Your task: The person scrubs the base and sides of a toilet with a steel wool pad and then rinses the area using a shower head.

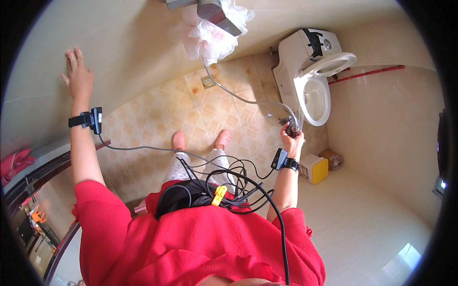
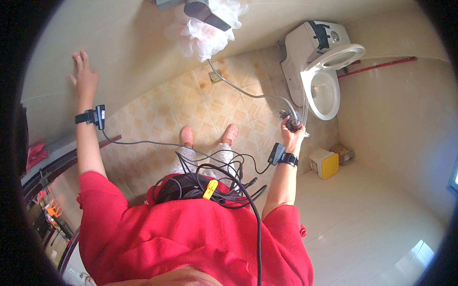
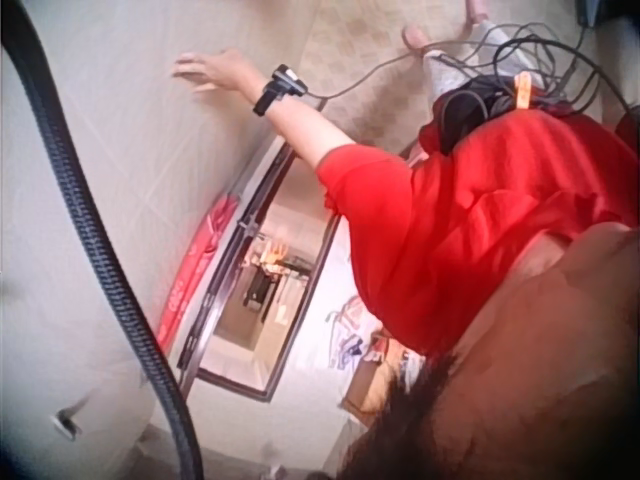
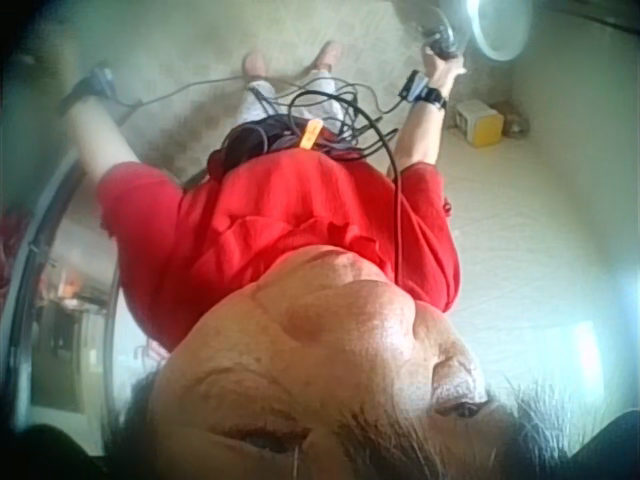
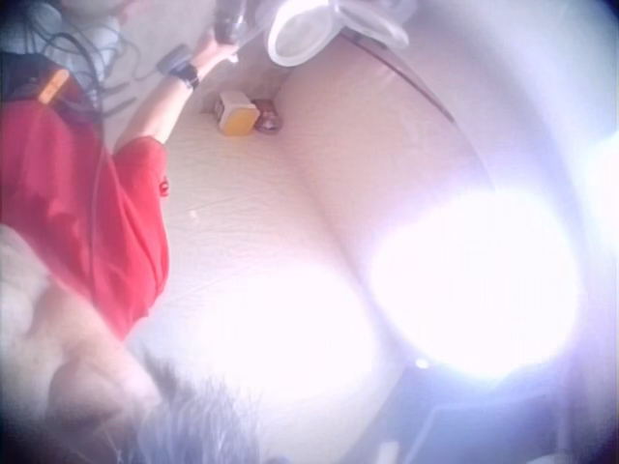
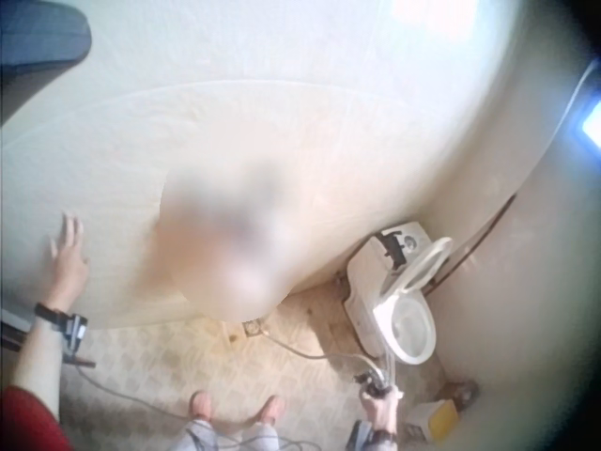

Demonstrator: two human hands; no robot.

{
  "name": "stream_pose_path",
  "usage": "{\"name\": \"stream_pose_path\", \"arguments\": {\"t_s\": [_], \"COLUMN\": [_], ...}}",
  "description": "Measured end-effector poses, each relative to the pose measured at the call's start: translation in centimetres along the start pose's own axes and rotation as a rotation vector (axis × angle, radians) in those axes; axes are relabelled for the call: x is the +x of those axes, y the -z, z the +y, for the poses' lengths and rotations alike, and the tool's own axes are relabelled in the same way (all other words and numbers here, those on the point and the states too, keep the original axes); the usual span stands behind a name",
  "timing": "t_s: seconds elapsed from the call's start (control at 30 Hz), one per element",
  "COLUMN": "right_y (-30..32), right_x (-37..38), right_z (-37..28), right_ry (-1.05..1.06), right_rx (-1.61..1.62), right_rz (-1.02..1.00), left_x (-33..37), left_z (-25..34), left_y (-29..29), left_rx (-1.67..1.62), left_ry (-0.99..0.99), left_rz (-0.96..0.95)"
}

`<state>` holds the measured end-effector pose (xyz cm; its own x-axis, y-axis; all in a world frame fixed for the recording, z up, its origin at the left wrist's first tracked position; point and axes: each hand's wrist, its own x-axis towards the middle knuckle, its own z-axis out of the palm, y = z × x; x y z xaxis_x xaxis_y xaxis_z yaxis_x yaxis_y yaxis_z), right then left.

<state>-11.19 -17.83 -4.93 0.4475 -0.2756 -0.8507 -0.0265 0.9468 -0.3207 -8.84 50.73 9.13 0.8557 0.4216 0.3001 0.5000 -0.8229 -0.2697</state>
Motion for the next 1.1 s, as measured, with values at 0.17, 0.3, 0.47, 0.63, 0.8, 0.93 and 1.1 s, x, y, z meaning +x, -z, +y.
{"name": "stream_pose_path", "arguments": {"t_s": [0.17,0.3,0.47,0.63,0.8,0.93,1.1], "right_y": [-2.3,-3.9,-3.3,-0.3,1.2,2.5,4.5], "right_x": [-2.0,-3.0,-2.5,-1.6,-2.3,-2.7,-2.9], "right_z": [-0.5,-0.4,-0.5,0.2,1.7,2.8,3.6], "right_ry": [0.046,0.068,0.039,0.006,-0.057,-0.062,-0.101], "right_rx": [-0.015,-0.054,-0.081,-0.13,-0.203,-0.248,-0.245], "right_rz": [-0.019,-0.054,-0.056,0.03,0.064,0.097,0.134], "left_x": [-0.2,0.0,0.1,0.1,-0.1,-0.3,-0.4], "left_z": [-0.1,-0.3,-0.4,0.0,-0.1,0.1,0.0], "left_y": [0.1,0.1,-0.2,0.5,0.9,1.1,0.9], "left_rx": [-0.035,-0.054,-0.082,-0.06,-0.052,-0.082,-0.09], "left_ry": [0.016,0.018,0.008,0.028,0.034,0.038,0.032], "left_rz": [0.004,0.023,0.073,0.019,0.001,0.005,0.023]}}
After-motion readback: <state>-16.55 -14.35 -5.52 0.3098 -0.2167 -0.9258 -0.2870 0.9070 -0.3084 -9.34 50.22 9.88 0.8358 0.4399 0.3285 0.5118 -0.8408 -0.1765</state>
